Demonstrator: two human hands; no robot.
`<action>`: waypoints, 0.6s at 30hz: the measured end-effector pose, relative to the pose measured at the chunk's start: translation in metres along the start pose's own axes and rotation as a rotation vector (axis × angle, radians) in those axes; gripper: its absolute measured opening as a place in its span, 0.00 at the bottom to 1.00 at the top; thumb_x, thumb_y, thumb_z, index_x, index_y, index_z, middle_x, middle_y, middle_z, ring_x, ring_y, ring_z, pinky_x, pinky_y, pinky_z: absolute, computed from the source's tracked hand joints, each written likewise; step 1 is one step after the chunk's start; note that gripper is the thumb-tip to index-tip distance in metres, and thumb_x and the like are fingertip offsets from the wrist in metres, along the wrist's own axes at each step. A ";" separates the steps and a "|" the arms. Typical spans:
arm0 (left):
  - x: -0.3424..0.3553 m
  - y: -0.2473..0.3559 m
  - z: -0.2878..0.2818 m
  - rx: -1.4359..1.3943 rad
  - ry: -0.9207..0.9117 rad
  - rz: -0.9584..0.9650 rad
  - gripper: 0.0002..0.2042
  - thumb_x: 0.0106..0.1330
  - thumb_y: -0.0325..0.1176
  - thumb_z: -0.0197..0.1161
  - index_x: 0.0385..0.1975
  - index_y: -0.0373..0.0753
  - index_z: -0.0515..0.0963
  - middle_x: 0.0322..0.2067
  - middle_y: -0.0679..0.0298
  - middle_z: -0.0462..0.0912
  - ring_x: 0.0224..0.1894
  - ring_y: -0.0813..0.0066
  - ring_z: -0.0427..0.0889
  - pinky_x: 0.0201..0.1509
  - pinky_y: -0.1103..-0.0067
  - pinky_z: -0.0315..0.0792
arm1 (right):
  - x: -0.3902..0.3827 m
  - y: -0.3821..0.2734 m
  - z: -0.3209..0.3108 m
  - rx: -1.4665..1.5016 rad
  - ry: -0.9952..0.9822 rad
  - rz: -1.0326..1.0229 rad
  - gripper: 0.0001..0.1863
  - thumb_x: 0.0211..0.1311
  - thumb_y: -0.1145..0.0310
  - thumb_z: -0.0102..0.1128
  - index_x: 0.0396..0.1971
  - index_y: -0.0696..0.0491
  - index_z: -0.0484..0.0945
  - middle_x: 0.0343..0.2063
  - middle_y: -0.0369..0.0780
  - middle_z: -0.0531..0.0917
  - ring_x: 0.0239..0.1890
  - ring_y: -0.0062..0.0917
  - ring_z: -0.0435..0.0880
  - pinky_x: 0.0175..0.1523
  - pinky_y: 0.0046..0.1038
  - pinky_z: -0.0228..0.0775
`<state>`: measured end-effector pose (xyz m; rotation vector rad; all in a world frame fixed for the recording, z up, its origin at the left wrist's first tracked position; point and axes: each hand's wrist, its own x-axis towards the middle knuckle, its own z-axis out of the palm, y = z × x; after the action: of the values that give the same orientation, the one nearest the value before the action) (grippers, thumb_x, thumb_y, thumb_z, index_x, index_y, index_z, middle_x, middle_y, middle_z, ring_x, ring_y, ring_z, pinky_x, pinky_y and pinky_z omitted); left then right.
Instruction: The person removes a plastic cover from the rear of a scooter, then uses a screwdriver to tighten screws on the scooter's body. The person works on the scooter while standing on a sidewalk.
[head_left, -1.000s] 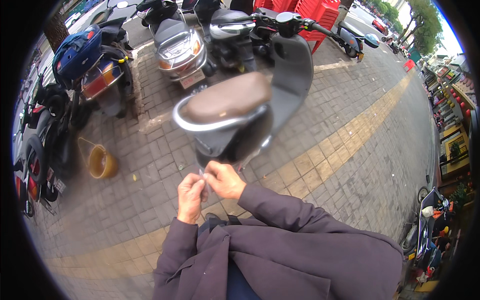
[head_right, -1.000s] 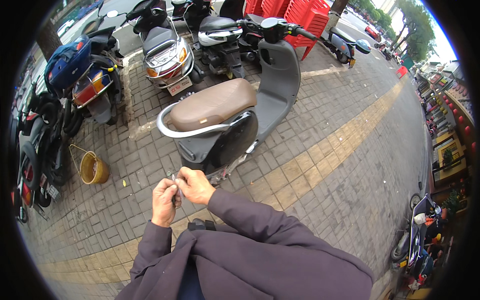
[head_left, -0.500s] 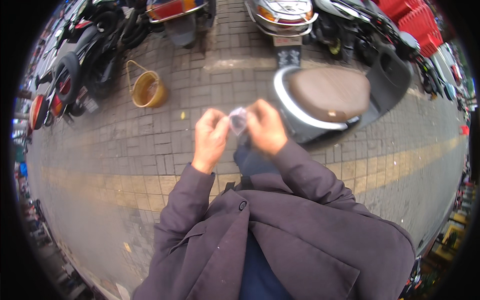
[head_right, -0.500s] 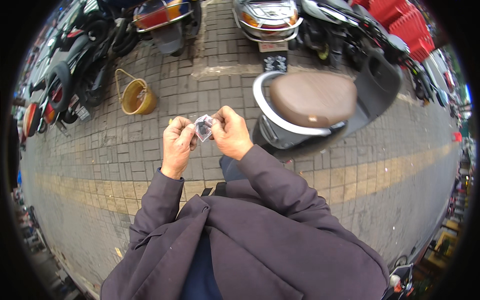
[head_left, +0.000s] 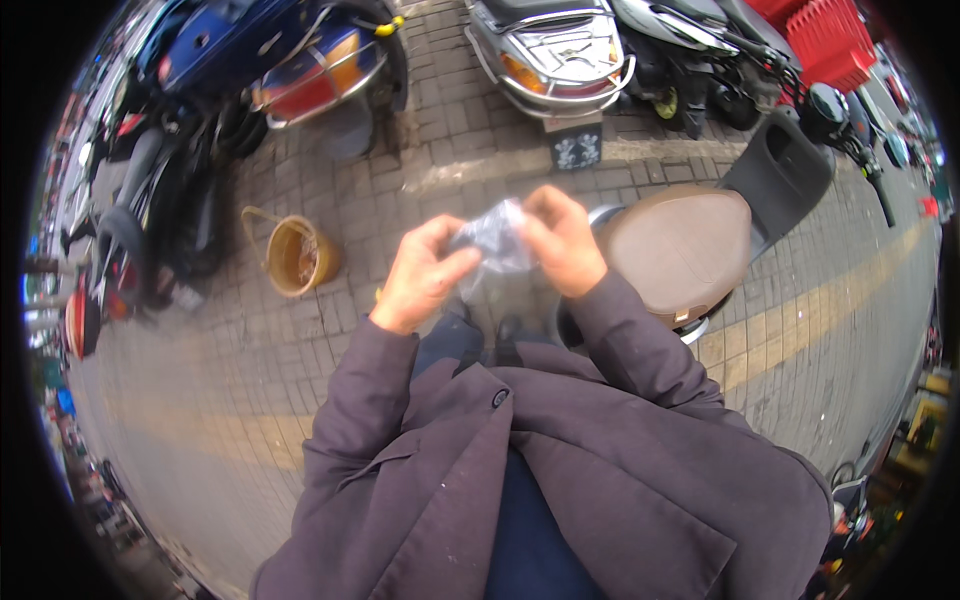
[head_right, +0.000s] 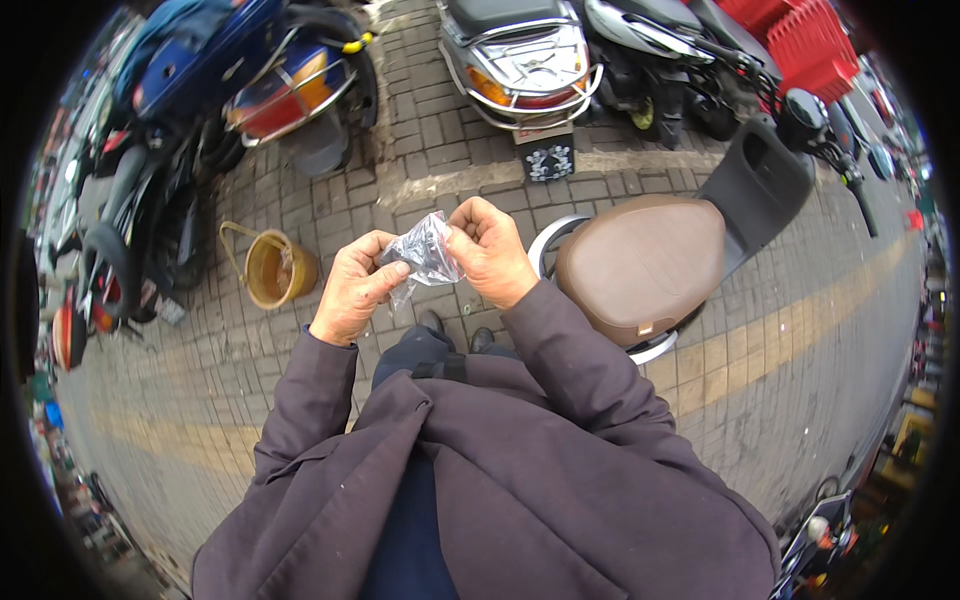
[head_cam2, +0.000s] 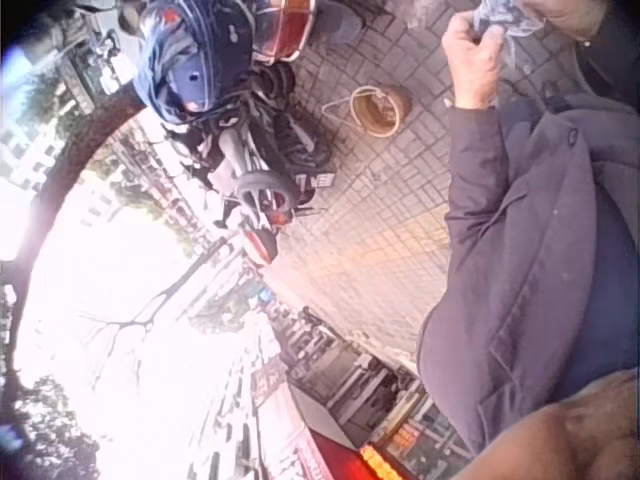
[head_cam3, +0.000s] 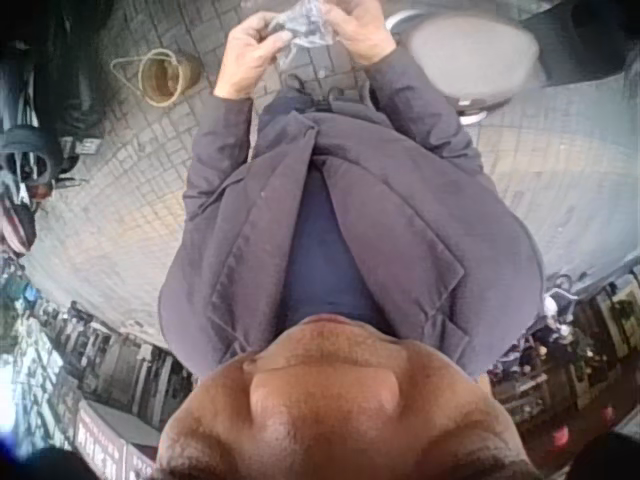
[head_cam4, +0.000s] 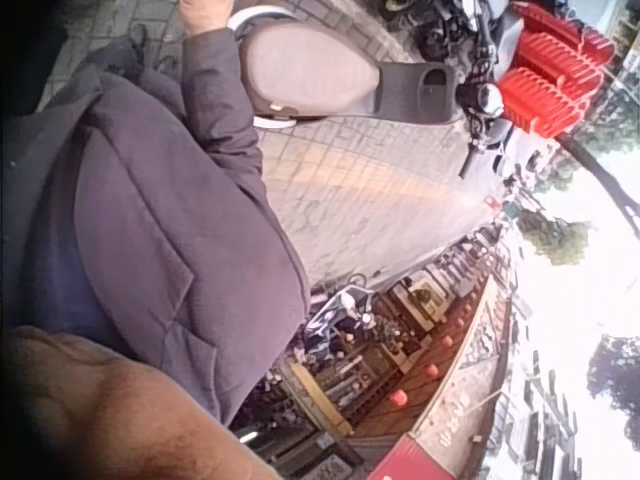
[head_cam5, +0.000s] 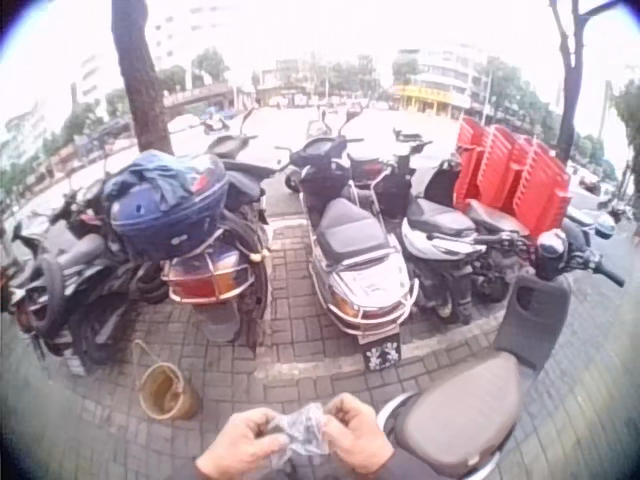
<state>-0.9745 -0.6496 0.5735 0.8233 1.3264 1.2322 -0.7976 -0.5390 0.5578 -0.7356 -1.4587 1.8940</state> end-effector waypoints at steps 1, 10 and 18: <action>0.018 0.006 -0.005 0.031 -0.029 0.008 0.11 0.64 0.30 0.68 0.44 0.37 0.78 0.29 0.76 0.79 0.25 0.93 0.68 0.26 0.90 0.60 | 0.009 -0.001 -0.003 0.013 0.058 -0.012 0.05 0.66 0.78 0.59 0.32 0.56 0.71 0.31 0.33 0.78 0.31 0.11 0.76 0.34 0.18 0.69; 0.185 0.043 -0.029 0.458 -0.357 0.193 0.13 0.63 0.40 0.65 0.37 0.37 0.77 0.24 0.75 0.71 0.22 0.87 0.66 0.23 0.84 0.60 | 0.095 -0.006 -0.025 -0.062 0.374 -0.096 0.12 0.59 0.78 0.64 0.44 0.57 0.82 0.38 0.36 0.86 0.42 0.17 0.83 0.47 0.24 0.78; 0.285 0.061 0.039 0.058 -0.912 -0.251 0.20 0.52 0.35 0.54 0.43 0.30 0.78 0.29 0.69 0.78 0.27 0.84 0.71 0.29 0.85 0.63 | 0.097 -0.017 -0.064 -0.371 0.762 -0.296 0.15 0.61 0.79 0.64 0.47 0.53 0.84 0.36 0.37 0.82 0.34 0.19 0.80 0.39 0.24 0.74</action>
<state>-0.9950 -0.3566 0.5663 1.0456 0.6786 0.4928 -0.8095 -0.4222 0.5541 -1.1731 -1.3116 0.9519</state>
